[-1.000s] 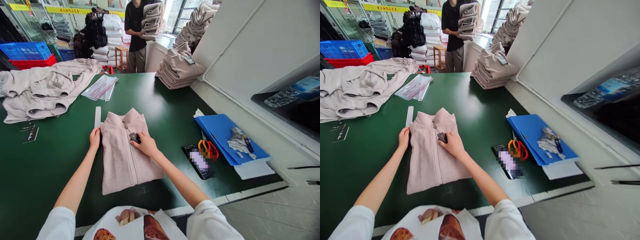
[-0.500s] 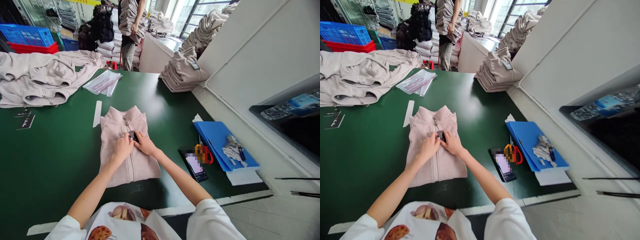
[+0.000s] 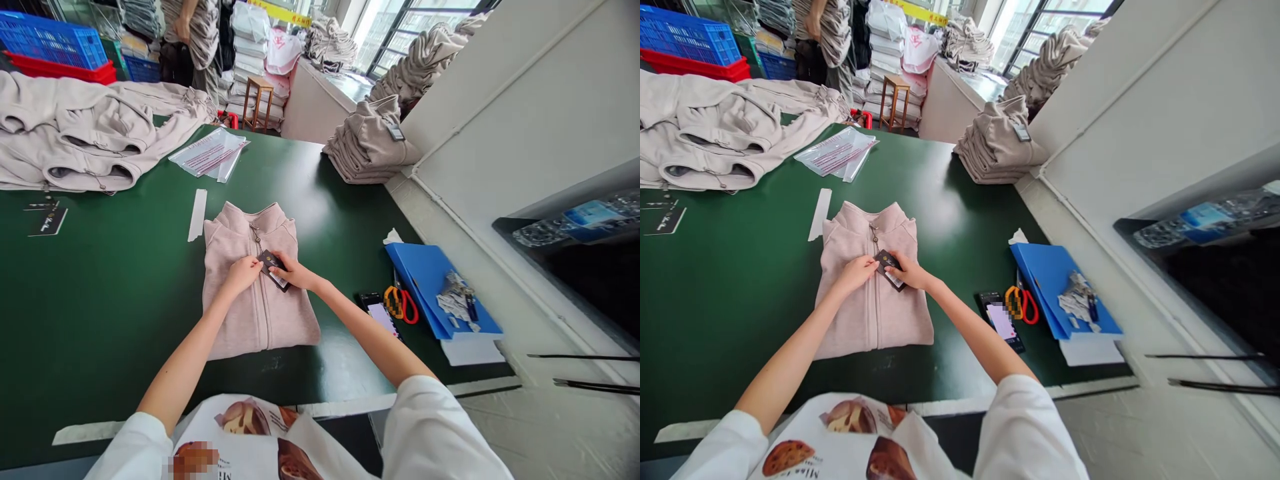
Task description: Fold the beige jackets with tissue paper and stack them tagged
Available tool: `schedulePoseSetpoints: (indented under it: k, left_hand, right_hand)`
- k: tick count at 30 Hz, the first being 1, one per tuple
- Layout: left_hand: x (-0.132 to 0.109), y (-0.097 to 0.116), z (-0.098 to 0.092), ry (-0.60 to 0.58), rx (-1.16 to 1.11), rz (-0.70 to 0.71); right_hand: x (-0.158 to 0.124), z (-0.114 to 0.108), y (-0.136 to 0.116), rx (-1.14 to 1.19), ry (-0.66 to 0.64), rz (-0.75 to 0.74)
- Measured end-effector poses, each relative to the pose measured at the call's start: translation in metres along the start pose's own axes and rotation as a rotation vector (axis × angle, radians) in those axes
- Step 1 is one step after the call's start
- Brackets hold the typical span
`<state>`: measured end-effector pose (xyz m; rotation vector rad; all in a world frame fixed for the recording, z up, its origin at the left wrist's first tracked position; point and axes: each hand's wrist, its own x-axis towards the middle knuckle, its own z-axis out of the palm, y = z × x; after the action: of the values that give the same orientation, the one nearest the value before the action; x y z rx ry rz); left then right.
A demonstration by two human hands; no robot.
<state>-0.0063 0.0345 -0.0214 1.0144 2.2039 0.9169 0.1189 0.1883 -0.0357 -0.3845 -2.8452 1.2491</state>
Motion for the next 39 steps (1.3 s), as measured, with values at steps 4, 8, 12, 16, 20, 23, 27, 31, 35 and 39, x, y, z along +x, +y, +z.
schedulePoseSetpoints:
  k: [4, 8, 12, 16, 20, 23, 27, 31, 35, 39]
  left_hand:
    - [-0.002, -0.004, -0.003, -0.030, -0.095, 0.001]
    - [-0.004, -0.006, -0.003, -0.054, -0.171, 0.008]
    - [-0.005, -0.008, -0.002, -0.046, -0.249, 0.016]
    - [-0.005, -0.009, 0.001, 0.001, -0.204, 0.039]
    - [-0.004, -0.011, 0.004, 0.026, -0.157, 0.047]
    - [-0.003, -0.013, 0.006, 0.034, -0.135, 0.056]
    - [-0.002, -0.015, 0.008, 0.046, -0.101, 0.069]
    - [-0.002, -0.014, 0.010, 0.080, -0.053, 0.085]
    - [-0.005, -0.011, 0.013, 0.101, -0.096, 0.066]
    - [-0.009, -0.008, 0.016, 0.119, -0.126, 0.070]
  right_hand:
    - [0.005, -0.011, -0.002, 0.009, 0.210, 0.087]
    - [0.014, -0.026, -0.005, 0.353, 0.198, 0.248]
    - [0.021, -0.038, -0.013, 0.562, 0.233, 0.354]
    - [0.025, -0.045, -0.025, 0.635, 0.255, 0.469]
    - [0.031, -0.052, -0.039, 0.748, 0.243, 0.578]
    - [0.034, -0.057, -0.053, 0.809, 0.191, 0.594]
    - [0.034, -0.064, -0.070, 0.788, 0.143, 0.567]
    - [0.031, -0.063, -0.083, 0.644, 0.103, 0.487]
    - [0.034, -0.050, -0.102, 0.212, 0.070, 0.286]
    - [0.048, -0.034, -0.127, -0.210, -0.028, 0.164]
